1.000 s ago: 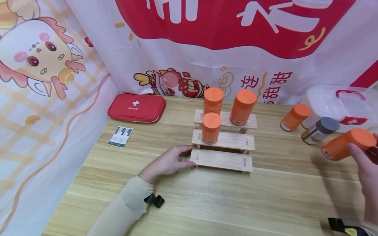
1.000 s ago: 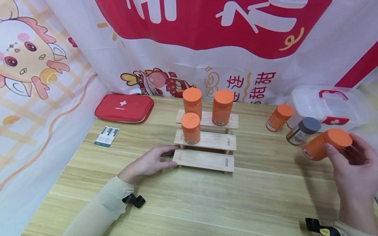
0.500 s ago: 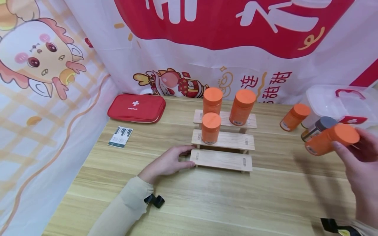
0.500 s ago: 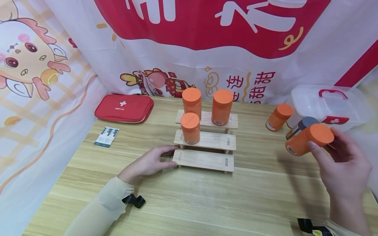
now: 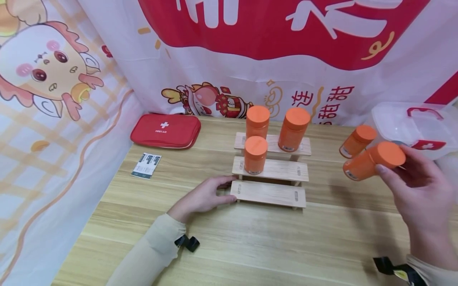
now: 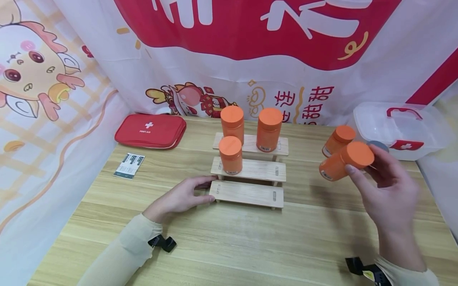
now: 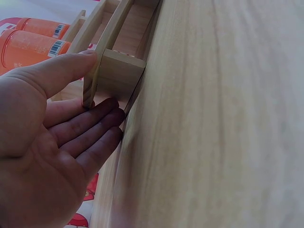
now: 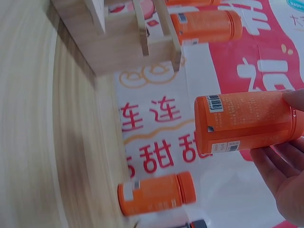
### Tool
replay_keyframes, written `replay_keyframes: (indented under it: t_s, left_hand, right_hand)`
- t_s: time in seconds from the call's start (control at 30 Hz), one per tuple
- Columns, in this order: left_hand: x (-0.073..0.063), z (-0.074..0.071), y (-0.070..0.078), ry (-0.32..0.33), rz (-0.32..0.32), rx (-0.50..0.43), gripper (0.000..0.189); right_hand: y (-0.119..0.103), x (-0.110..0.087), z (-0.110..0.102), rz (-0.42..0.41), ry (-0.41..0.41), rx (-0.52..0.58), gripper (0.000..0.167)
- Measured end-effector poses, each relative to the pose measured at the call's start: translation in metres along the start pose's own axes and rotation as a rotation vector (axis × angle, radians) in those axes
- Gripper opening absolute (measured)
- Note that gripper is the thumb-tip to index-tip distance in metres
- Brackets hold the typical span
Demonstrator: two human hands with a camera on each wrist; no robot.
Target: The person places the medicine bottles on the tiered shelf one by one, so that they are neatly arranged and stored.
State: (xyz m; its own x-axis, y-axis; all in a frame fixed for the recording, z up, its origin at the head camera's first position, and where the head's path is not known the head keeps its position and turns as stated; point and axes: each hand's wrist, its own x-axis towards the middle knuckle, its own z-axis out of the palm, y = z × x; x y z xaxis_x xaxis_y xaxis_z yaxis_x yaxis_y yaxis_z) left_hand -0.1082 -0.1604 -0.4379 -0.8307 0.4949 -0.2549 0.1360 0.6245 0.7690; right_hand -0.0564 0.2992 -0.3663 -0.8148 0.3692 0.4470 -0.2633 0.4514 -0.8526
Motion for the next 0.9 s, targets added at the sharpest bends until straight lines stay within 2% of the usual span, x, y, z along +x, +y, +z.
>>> replay_keyframes:
  t_s: [0.1,0.17,0.23,0.47,0.73,0.9]
  left_hand:
    - [0.0,0.0,0.0,-0.001,-0.002,0.001,0.068]
    - [0.0,0.0,0.0,-0.003,-0.005,0.0,0.068]
    - [0.0,0.0,0.0,-0.002,-0.009,0.001,0.068]
    - [0.0,0.0,-0.001,0.0,-0.013,0.009,0.068]
    - [0.0,0.0,0.0,-0.002,-0.006,0.011,0.068]
    - [0.0,0.0,0.0,0.0,0.006,0.019,0.068]
  right_hand:
    - [-0.003,0.0,0.007,-0.043,-0.013,0.035,0.06]
    - [-0.006,-0.001,0.012,-0.051,-0.017,-0.022,0.061]
    - [-0.008,-0.001,0.016,-0.058,-0.021,-0.016,0.061]
    - [-0.012,-0.003,0.034,-0.097,-0.049,0.074,0.061]
    - [-0.026,-0.005,0.051,-0.036,-0.137,0.116,0.065]
    - [-0.031,-0.009,0.063,-0.047,-0.19,0.165,0.064]
